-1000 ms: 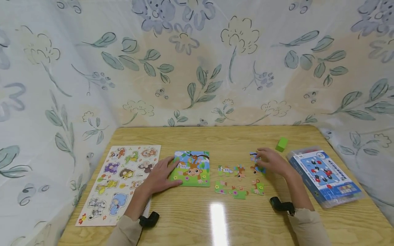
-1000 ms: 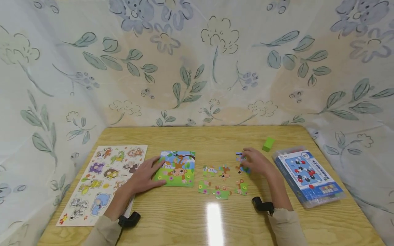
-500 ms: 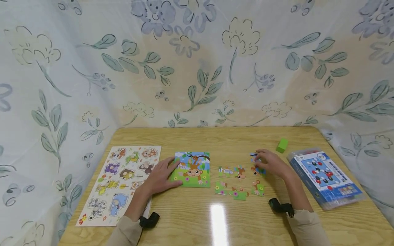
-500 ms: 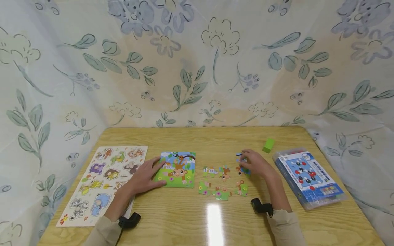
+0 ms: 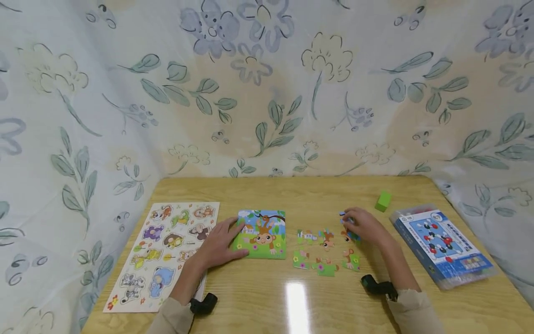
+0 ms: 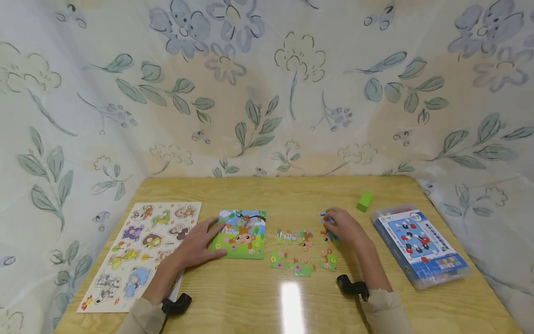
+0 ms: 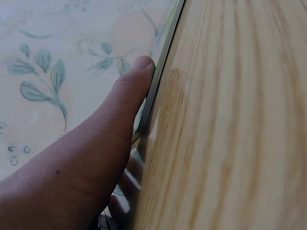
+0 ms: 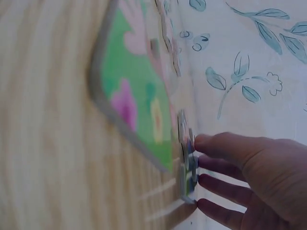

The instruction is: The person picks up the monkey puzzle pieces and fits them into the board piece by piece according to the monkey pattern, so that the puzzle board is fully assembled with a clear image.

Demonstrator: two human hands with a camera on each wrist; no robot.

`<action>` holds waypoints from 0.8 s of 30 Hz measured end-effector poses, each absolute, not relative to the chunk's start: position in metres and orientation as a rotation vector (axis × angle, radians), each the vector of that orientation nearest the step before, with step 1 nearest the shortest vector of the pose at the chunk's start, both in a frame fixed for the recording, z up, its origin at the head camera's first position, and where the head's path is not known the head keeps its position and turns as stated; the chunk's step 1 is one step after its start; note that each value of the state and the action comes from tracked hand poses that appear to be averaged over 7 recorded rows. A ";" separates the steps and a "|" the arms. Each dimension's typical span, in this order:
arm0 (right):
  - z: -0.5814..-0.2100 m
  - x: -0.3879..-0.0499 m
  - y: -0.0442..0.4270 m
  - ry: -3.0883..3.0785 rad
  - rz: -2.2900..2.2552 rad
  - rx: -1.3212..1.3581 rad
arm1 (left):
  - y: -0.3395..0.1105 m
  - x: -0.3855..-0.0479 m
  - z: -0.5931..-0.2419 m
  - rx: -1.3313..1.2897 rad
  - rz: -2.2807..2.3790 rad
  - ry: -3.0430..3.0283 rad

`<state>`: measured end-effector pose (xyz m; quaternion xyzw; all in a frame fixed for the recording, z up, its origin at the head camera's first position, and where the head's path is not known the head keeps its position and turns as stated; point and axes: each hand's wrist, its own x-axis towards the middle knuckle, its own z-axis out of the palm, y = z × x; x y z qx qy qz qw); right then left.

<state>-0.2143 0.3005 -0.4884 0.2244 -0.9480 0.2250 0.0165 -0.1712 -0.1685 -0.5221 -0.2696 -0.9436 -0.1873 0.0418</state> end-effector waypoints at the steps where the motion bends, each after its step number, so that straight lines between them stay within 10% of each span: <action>1: -0.490 -0.214 0.300 -2.949 0.699 0.687 | -0.168 -0.170 -0.523 -0.826 -0.569 -2.890; 24: -0.485 -0.208 0.297 -2.962 0.666 0.712 | -0.167 -0.173 -0.524 -0.829 -0.533 -2.891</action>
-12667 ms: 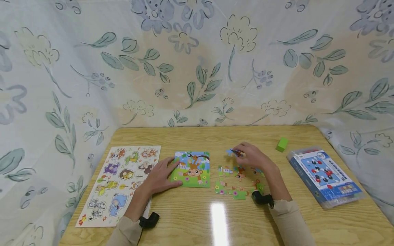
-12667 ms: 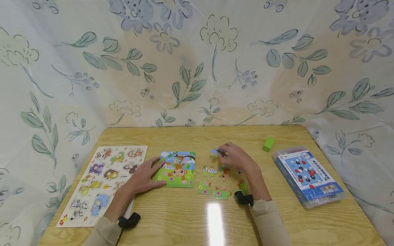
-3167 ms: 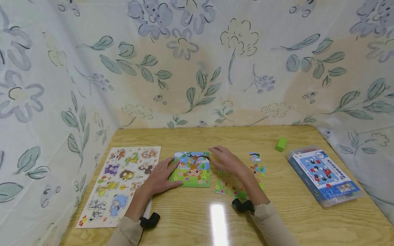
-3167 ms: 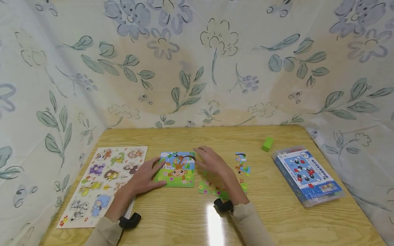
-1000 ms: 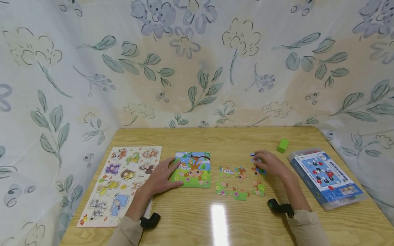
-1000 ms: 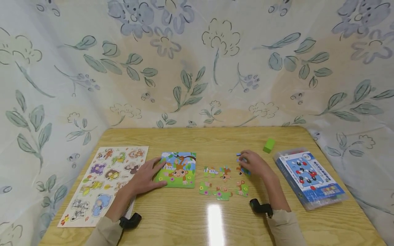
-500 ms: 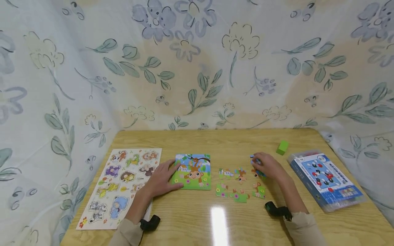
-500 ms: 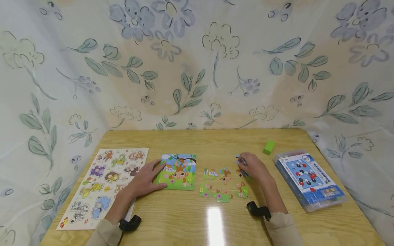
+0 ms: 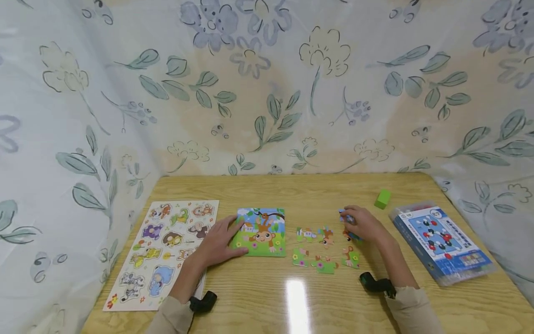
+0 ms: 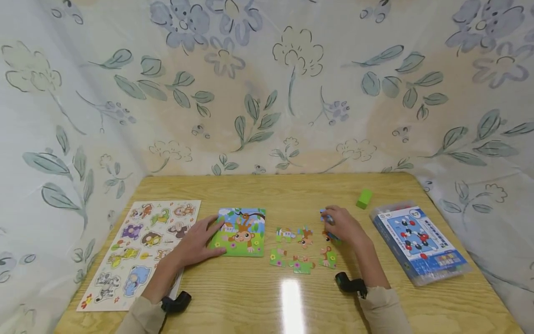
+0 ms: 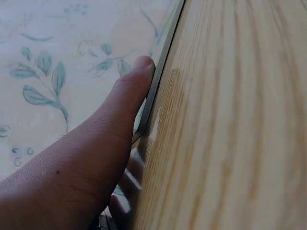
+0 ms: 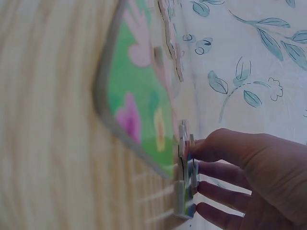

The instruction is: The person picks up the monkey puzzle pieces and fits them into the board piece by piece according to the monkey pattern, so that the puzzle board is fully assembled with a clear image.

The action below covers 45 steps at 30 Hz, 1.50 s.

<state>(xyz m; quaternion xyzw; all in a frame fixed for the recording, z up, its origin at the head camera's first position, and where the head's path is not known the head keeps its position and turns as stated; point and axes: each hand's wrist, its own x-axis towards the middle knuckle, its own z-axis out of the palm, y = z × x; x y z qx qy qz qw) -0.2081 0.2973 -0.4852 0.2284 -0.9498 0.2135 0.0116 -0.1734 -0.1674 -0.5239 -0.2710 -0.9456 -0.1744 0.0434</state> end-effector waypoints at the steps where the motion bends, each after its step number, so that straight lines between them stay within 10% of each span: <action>1: -0.485 -0.208 0.298 -2.957 0.665 0.724 | -0.168 -0.174 -0.524 -0.827 -0.529 -2.891; 45: -0.475 -0.209 0.293 -2.974 0.522 0.647 | -0.168 -0.173 -0.524 -0.832 -0.580 -2.905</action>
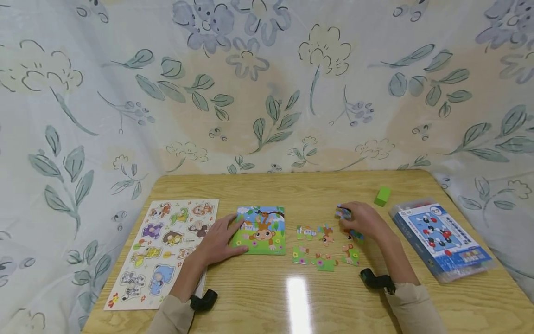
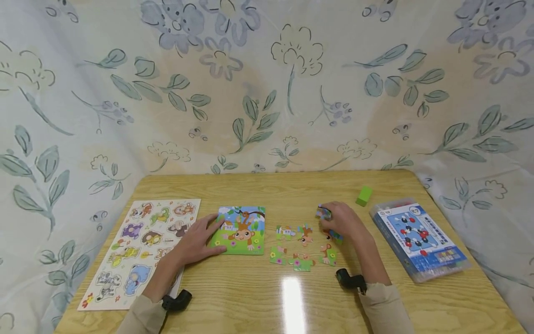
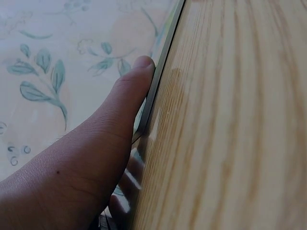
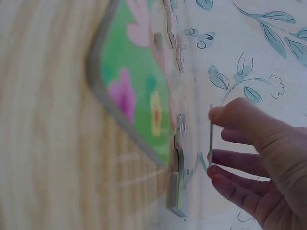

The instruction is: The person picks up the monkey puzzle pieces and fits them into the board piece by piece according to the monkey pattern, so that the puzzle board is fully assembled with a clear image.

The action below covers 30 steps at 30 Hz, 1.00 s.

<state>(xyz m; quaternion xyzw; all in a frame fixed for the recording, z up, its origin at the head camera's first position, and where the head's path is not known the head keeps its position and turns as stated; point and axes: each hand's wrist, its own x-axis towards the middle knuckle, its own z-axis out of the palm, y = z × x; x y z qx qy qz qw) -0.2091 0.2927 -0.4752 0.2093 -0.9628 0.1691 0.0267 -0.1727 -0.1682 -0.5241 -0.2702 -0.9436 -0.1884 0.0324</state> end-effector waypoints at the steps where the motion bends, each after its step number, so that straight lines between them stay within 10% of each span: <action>1: -0.474 -0.209 0.292 -2.963 0.529 0.645 | -0.168 -0.172 -0.524 -0.832 -0.582 -2.905; 30: -0.455 -0.188 0.222 -2.905 0.584 0.784 | -0.166 -0.171 -0.523 -0.830 -0.574 -2.885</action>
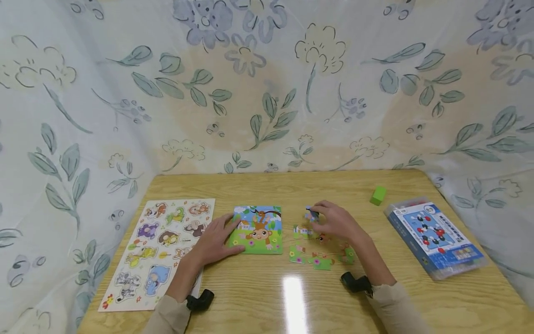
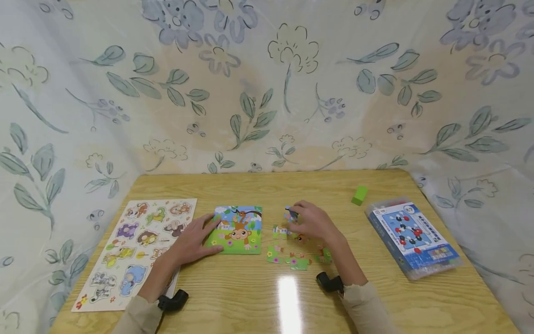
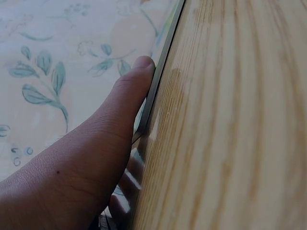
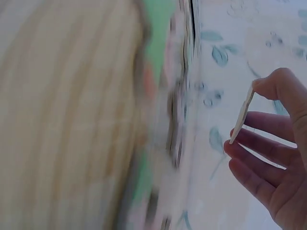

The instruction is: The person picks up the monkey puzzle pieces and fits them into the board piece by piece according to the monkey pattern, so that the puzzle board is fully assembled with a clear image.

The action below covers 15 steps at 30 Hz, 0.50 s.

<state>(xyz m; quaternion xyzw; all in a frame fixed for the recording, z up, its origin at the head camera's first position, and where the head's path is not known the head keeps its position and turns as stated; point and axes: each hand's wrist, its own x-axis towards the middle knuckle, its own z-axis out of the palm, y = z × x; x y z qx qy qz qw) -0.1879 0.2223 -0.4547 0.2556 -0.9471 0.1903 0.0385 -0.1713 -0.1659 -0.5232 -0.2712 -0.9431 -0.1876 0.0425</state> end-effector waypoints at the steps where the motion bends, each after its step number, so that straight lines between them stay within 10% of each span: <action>1: -0.454 -0.190 0.216 -2.904 0.592 0.817 | -0.167 -0.171 -0.523 -0.828 -0.575 -2.888; 15: -0.457 -0.218 0.130 -2.945 0.719 1.018 | -0.167 -0.172 -0.520 -0.832 -0.595 -2.897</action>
